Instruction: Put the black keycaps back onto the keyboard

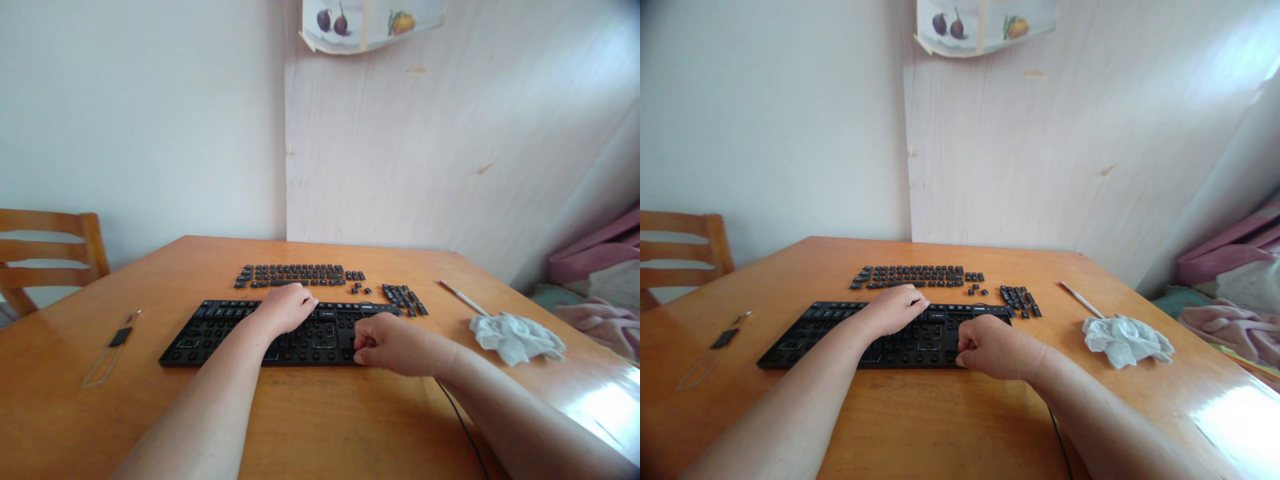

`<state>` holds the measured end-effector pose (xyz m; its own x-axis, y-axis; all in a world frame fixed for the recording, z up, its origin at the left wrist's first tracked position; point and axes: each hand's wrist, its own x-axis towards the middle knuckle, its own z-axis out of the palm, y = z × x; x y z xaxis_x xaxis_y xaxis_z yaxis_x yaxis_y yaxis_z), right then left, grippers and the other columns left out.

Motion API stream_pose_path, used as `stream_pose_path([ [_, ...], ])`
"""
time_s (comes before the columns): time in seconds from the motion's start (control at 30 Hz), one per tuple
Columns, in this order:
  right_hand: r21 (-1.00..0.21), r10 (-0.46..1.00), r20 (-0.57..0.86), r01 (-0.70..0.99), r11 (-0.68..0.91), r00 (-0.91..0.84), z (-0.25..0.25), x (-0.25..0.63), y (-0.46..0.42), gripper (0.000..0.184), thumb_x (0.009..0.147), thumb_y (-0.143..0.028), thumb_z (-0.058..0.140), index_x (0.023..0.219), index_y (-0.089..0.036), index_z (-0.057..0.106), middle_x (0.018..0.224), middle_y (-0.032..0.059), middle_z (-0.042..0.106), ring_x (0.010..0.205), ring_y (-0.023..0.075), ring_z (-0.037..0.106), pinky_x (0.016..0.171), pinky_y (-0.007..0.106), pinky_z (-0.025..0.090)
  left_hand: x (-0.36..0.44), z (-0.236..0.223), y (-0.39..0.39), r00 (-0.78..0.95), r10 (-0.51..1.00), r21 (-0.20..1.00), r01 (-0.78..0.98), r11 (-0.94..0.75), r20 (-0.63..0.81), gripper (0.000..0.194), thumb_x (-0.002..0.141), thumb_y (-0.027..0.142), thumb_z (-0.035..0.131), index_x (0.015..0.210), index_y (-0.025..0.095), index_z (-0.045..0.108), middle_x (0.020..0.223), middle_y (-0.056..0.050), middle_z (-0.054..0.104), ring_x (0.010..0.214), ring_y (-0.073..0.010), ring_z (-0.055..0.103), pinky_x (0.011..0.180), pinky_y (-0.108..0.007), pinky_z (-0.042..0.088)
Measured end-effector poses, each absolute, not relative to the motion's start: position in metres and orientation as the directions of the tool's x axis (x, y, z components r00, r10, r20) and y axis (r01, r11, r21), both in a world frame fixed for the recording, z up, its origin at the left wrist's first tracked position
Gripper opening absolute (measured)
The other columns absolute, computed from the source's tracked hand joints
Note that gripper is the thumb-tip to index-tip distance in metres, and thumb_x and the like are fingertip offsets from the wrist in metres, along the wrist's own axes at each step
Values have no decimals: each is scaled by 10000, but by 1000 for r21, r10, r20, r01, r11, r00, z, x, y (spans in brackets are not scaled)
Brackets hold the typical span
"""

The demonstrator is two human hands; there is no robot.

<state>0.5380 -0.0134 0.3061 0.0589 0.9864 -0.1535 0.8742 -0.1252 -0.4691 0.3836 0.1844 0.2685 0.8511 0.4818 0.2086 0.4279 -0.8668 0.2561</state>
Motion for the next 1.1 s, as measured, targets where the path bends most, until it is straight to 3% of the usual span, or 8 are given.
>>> stream_pose_path([
  [0.17, -462, 991, -128, 882, -94, 39, 315, 544, -20, 115, 760, -209, 599, 811, -171, 695, 695, -13, 652, 633, 121, 545, 545, 221, 357, 384, 268, 185, 855, 475, 262, 420, -869, 207, 452, 929, 495, 384, 751, 205, 681, 878, -67, 673, 817, -204, 616, 717, -303, 403],
  [0.33, -460, 992, -70, 886, 62, -106, 326, 553, -28, 230, 789, -148, 538, 882, -196, 742, 829, 6, 713, 750, 152, 601, 682, 248, 409, 384, 270, 185, 855, 474, 270, 415, -869, 211, 447, 926, 487, 394, 712, 198, 660, 855, -65, 671, 783, -198, 609, 697, -301, 401],
  [0.53, -459, 979, -72, 878, 136, -190, 334, 546, -35, 308, 819, -122, 504, 978, -225, 746, 914, 18, 727, 837, 174, 615, 749, 261, 417, 383, 270, 185, 856, 473, 272, 414, -869, 207, 448, 928, 493, 394, 733, 201, 673, 864, -65, 673, 808, -199, 611, 718, -294, 410],
  [0.73, -405, 943, -121, 883, 238, -310, 336, 544, -36, 313, 841, -80, 445, 821, -208, 730, 769, 1, 702, 735, 155, 605, 694, 254, 393, 383, 270, 184, 857, 474, 275, 414, -868, 203, 449, 933, 485, 385, 749, 206, 685, 873, -70, 670, 820, -205, 616, 732, -305, 411],
  [0.9, -444, 946, -99, 865, 234, -307, 336, 545, -35, 315, 837, -66, 449, 860, -207, 729, 842, 5, 719, 810, 161, 623, 741, 253, 404, 383, 271, 184, 853, 484, 278, 425, -861, 194, 442, 930, 487, 391, 772, 208, 695, 890, -67, 672, 842, -203, 614, 746, -301, 414],
  [1.1, -435, 933, -112, 861, 263, -342, 336, 546, -35, 303, 838, -67, 438, 779, -200, 704, 725, -14, 673, 707, 139, 585, 678, 246, 381, 383, 271, 184, 858, 470, 275, 411, -869, 205, 430, 932, 473, 396, 751, 211, 685, 868, -65, 666, 828, -207, 617, 730, -306, 407],
])
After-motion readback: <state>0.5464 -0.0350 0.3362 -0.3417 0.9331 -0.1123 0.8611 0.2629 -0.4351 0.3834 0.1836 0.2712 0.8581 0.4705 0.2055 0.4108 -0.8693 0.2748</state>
